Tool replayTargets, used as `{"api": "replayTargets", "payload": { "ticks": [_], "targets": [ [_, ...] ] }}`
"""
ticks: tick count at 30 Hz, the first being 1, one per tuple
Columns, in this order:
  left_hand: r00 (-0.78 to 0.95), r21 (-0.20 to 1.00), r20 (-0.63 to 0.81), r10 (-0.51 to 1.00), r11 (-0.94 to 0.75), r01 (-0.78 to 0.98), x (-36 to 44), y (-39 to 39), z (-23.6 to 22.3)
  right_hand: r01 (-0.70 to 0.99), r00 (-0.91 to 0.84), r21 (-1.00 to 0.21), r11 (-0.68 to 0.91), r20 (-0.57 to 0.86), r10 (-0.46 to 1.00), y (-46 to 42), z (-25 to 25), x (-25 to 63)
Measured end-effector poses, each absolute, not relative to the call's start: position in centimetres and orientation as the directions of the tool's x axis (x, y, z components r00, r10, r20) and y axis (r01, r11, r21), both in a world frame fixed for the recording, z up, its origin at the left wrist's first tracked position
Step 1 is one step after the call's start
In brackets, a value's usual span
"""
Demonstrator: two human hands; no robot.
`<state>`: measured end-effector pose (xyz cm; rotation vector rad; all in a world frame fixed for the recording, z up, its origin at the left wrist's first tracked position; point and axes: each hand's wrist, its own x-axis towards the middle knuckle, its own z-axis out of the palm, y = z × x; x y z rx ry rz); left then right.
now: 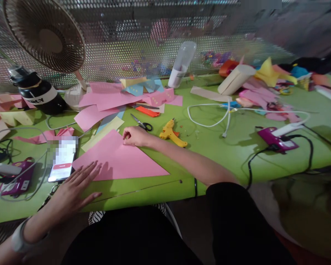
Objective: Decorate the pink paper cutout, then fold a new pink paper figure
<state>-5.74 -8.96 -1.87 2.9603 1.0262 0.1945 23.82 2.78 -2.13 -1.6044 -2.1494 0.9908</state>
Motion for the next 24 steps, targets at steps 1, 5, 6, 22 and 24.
{"api": "replayTargets", "payload": {
  "ticks": [1, 5, 6, 22, 24],
  "targets": [
    [0.762, 0.064, 0.136, 0.633, -0.773, 0.631, -5.5, -8.3, -1.6, 0.718, -0.353, -0.677, 0.161, -0.155, 0.923, 2.7, -2.0, 23.8],
    [0.681, 0.160, 0.174, 0.711, -0.703, 0.693, -4.0, -5.5, -0.5, 0.684, -0.370, -0.694, 0.224, -0.065, 0.927, 2.2, -0.9, 24.0],
    [0.655, 0.186, 0.174, 0.736, -0.677, 0.712, -3.7, -5.0, -0.3, 0.669, -0.366, -0.708, 0.228, -0.047, 0.930, 2.1, -0.6, 24.2],
    [0.629, 0.158, 0.178, 0.757, -0.653, 0.741, -5.1, -6.2, -4.0, 0.827, -0.250, -0.539, 0.160, -0.097, 0.963, -0.4, -3.2, 25.5],
    [0.631, 0.147, 0.180, 0.754, -0.655, 0.741, -5.2, -6.4, -4.1, 0.822, -0.260, -0.543, 0.170, -0.093, 0.961, -0.6, -3.3, 25.4]
  ]
}}
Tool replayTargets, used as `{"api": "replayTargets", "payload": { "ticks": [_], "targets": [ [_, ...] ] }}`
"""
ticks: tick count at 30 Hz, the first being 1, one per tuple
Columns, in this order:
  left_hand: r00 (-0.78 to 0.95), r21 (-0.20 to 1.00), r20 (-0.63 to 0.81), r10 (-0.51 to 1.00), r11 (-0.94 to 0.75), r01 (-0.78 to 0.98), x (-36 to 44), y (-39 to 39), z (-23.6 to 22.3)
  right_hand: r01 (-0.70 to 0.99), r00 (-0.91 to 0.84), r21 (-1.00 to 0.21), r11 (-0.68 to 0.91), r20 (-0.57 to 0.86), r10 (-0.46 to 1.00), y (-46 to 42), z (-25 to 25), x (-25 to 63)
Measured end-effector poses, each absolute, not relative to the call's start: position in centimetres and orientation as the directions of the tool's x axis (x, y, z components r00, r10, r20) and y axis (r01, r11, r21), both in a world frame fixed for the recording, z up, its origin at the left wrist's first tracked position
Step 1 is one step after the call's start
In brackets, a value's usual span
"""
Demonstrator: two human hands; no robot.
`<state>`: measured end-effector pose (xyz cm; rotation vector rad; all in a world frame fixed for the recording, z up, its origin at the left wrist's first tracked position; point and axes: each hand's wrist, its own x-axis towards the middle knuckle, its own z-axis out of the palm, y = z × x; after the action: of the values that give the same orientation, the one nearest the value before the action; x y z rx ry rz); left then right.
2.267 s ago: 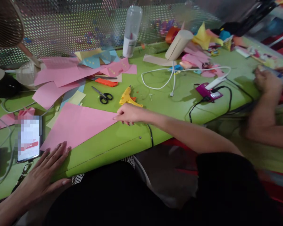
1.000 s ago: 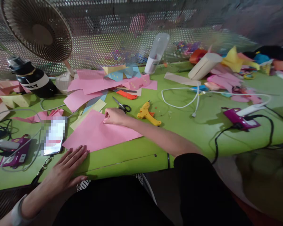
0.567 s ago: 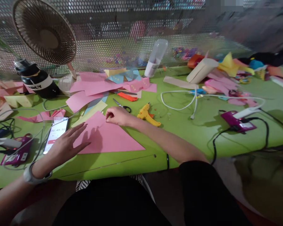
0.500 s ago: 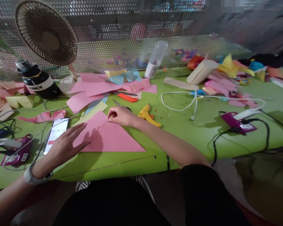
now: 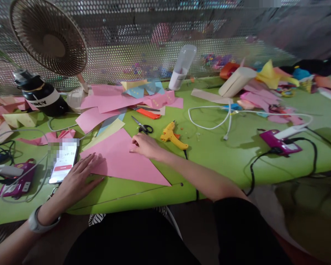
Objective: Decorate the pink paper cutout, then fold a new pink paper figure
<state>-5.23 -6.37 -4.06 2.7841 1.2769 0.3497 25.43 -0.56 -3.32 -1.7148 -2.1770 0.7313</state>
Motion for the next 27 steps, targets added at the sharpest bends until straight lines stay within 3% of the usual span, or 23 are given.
{"api": "replayTargets", "payload": {
  "ticks": [9, 21, 25, 27],
  "targets": [
    [0.584, 0.207, 0.215, 0.783, -0.621, 0.756, -5.6, -6.2, -3.1, 0.847, -0.251, -0.487, 0.216, -0.008, 0.968, -0.1, -3.7, 25.4],
    [0.615, 0.201, 0.223, 0.757, -0.653, 0.731, -5.2, -5.9, -3.7, 0.724, -0.298, -0.634, 0.271, 0.066, 0.952, 0.3, -4.8, 25.1],
    [0.471, 0.275, 0.394, 0.789, -0.590, 0.759, -4.6, -6.0, -2.3, 0.681, -0.260, -0.691, 0.244, 0.084, 0.962, 0.1, -4.3, 25.3],
    [0.329, 0.399, 0.469, 0.819, -0.530, 0.748, -4.4, -6.0, -1.4, 0.587, -0.208, -0.783, 0.204, 0.098, 0.973, 0.1, -3.7, 25.7]
  ]
}}
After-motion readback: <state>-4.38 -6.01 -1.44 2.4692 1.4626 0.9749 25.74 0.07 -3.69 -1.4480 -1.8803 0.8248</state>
